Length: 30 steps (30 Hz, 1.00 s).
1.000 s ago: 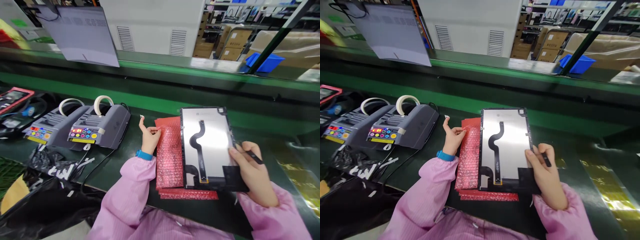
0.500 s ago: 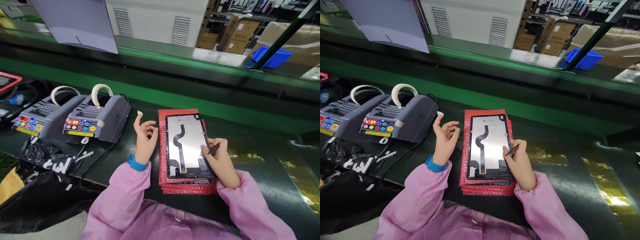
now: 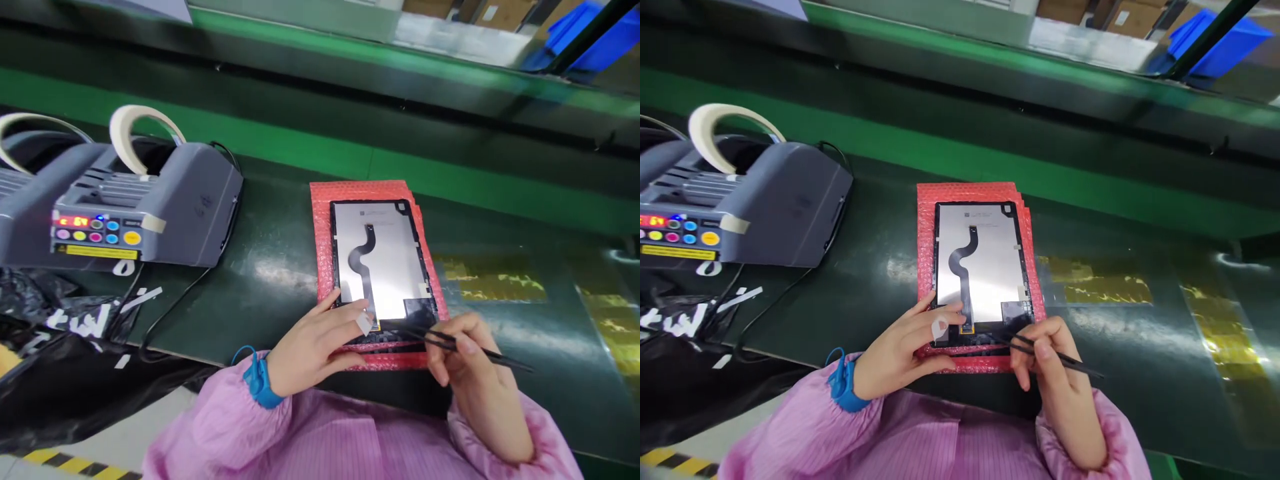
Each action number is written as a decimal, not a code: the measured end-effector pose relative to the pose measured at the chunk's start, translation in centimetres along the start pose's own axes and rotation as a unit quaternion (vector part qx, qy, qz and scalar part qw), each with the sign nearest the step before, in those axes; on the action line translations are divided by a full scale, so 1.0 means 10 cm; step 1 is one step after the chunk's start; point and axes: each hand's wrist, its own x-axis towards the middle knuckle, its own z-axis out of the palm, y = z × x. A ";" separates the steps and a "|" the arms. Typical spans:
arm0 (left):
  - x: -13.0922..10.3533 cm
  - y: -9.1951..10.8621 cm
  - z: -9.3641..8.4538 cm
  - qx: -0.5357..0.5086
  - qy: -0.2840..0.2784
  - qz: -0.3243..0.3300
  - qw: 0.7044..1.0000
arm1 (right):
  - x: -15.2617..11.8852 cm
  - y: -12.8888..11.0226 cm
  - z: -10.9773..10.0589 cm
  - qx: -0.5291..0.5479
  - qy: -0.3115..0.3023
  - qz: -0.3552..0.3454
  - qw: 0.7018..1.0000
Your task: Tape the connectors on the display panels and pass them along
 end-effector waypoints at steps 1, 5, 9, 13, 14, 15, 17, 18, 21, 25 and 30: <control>0.00 -0.01 0.02 0.000 0.004 -0.004 1.000 | -0.02 0.03 0.03 0.014 -0.009 0.001 1.000; 0.01 0.04 0.04 0.000 -0.015 -0.043 0.999 | -0.04 0.08 0.13 0.022 -0.005 -0.035 0.999; 0.02 0.06 0.04 0.011 -0.024 -0.056 0.998 | -0.05 0.07 0.21 -0.020 0.042 -0.073 0.996; 0.03 0.03 0.06 0.033 -0.004 -0.016 0.999 | -0.07 0.05 0.26 -0.042 0.046 -0.070 0.996; 0.03 0.02 0.07 0.039 0.003 -0.005 0.999 | -0.07 0.05 0.27 -0.045 0.040 -0.063 0.996; 0.04 0.02 0.07 0.043 0.010 0.003 0.999 | -0.06 0.04 0.28 -0.049 0.034 -0.059 0.997; 0.05 0.02 0.07 0.049 0.016 0.009 0.999 | -0.05 0.03 0.28 -0.057 0.014 -0.049 0.997; 0.05 0.02 0.06 0.050 0.017 0.010 0.999 | -0.04 0.02 0.28 -0.061 0.004 -0.047 0.997; 0.06 0.04 0.05 0.050 0.009 -0.001 0.999 | -0.03 0.01 0.26 -0.077 -0.011 -0.035 0.996; 0.06 0.06 0.04 0.045 -0.014 -0.027 0.999 | -0.03 0.00 0.25 -0.090 -0.014 -0.021 0.996; 0.05 0.06 0.03 0.048 -0.022 -0.034 0.998 | -0.02 0.00 0.25 -0.094 -0.010 -0.014 0.995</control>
